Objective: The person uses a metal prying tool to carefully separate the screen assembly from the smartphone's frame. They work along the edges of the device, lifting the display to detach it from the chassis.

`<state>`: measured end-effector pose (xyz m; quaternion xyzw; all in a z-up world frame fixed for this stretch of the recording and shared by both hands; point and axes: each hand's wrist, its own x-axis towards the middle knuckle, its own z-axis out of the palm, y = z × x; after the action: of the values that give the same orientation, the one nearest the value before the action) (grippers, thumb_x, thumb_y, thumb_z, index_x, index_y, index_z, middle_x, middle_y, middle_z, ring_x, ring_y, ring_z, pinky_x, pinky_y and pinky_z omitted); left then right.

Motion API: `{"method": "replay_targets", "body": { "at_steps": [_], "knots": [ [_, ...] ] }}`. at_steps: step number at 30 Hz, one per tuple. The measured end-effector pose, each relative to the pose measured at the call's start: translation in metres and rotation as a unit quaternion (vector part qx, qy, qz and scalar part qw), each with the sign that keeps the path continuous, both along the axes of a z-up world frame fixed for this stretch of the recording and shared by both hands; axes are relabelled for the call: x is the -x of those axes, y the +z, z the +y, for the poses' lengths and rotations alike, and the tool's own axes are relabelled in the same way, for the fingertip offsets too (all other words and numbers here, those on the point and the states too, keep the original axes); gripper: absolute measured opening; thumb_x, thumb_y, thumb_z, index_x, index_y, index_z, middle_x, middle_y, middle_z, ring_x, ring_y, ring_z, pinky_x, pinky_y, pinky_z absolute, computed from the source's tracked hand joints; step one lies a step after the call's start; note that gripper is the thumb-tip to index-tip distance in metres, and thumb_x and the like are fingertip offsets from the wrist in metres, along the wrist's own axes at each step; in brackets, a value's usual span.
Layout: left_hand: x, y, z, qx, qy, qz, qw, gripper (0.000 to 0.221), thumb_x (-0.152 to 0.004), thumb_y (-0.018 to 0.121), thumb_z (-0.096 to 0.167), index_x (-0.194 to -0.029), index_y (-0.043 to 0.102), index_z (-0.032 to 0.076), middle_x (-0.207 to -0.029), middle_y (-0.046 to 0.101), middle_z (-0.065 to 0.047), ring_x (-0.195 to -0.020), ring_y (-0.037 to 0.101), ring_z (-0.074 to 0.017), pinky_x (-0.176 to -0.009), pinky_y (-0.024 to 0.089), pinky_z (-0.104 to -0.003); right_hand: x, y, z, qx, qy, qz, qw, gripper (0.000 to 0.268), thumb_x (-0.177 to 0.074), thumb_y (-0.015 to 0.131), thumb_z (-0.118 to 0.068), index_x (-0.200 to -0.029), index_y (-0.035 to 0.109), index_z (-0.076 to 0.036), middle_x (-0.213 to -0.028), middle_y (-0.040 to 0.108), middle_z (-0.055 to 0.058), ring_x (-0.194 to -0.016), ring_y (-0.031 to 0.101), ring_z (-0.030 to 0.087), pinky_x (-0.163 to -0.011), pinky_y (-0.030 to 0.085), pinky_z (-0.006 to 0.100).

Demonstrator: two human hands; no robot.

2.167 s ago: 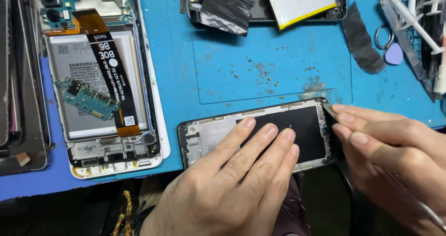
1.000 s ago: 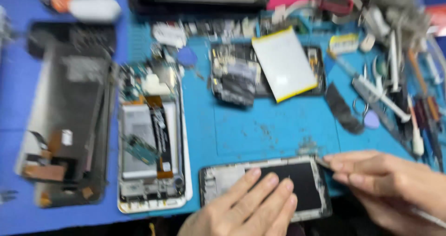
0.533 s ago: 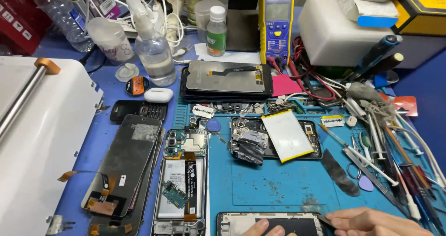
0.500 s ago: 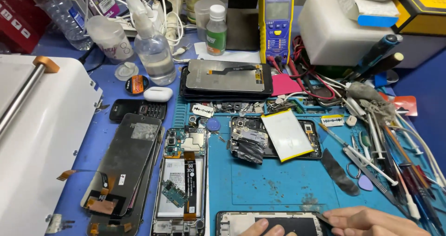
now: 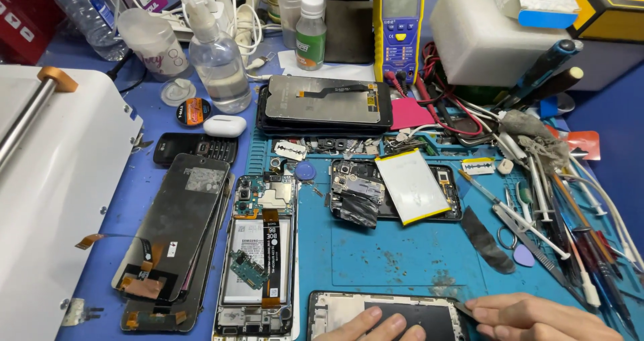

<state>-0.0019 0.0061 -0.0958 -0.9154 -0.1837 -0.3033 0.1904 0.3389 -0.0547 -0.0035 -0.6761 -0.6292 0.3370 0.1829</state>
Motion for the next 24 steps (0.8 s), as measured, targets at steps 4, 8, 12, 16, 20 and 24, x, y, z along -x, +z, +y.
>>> {"method": "replay_targets", "body": {
  "at_steps": [4,8,12,16,20,24],
  "knots": [
    [0.005,0.027,-0.002,0.148,-0.081,-0.048,0.985,0.048,-0.103,0.077,0.018,-0.145,0.055,0.023,-0.155,0.056,0.007,-0.141,0.052,-0.0078,-0.116,0.051,-0.024,0.058,0.023,0.011,-0.306,0.094,-0.003,0.947,0.018,-0.071,0.077,-0.008,-0.058,0.066,-0.010,-0.087,0.091,0.001,-0.089,0.093,0.011,-0.078,0.080,0.020],
    [0.008,0.055,0.009,0.108,-0.096,-0.060,0.988,0.033,-0.105,0.075,0.023,-0.136,0.065,0.022,-0.144,0.065,0.006,-0.129,0.064,-0.0083,-0.102,0.060,-0.025,0.054,0.033,0.011,-0.301,0.112,-0.022,0.947,0.013,-0.070,0.079,-0.012,-0.062,0.070,-0.012,-0.084,0.090,-0.003,-0.090,0.093,0.011,-0.078,0.078,0.021],
    [0.010,0.117,0.009,0.225,-0.140,-0.073,0.961,0.023,-0.093,0.078,0.007,-0.114,0.069,0.003,-0.120,0.077,-0.014,-0.110,0.077,-0.0310,-0.091,0.063,-0.045,0.078,0.053,0.009,-0.322,0.122,-0.034,0.938,0.015,-0.069,0.079,-0.001,-0.070,0.066,-0.008,-0.081,0.082,0.003,-0.087,0.088,0.016,-0.069,0.071,0.020],
    [0.000,0.110,-0.001,0.355,-0.121,-0.068,0.925,0.017,-0.090,0.074,0.005,-0.107,0.078,0.002,-0.121,0.078,-0.016,-0.116,0.074,-0.0322,-0.096,0.058,-0.052,0.079,0.046,-0.001,-0.247,0.118,-0.065,0.959,0.023,-0.070,0.081,0.003,-0.071,0.059,-0.002,-0.082,0.078,0.010,-0.095,0.084,0.026,-0.078,0.071,0.031],
    [0.002,0.099,0.001,0.354,-0.098,-0.060,0.928,0.016,-0.096,0.073,0.009,-0.112,0.076,0.006,-0.124,0.076,-0.010,-0.118,0.074,-0.0251,-0.100,0.060,-0.047,0.069,0.036,0.003,-0.185,0.162,-0.048,0.968,0.016,-0.078,0.073,0.001,-0.088,0.060,-0.002,-0.106,0.075,0.014,-0.118,0.079,0.035,-0.097,0.071,0.038],
    [0.004,0.094,0.003,0.327,-0.093,-0.047,0.939,0.020,-0.098,0.073,0.011,-0.117,0.077,0.009,-0.126,0.075,-0.006,-0.119,0.072,-0.0215,-0.103,0.059,-0.042,0.058,0.029,0.007,-0.175,0.226,-0.048,0.957,0.023,-0.078,0.074,-0.002,-0.098,0.063,-0.006,-0.115,0.075,0.013,-0.123,0.077,0.037,-0.100,0.072,0.039]
  ]
}}
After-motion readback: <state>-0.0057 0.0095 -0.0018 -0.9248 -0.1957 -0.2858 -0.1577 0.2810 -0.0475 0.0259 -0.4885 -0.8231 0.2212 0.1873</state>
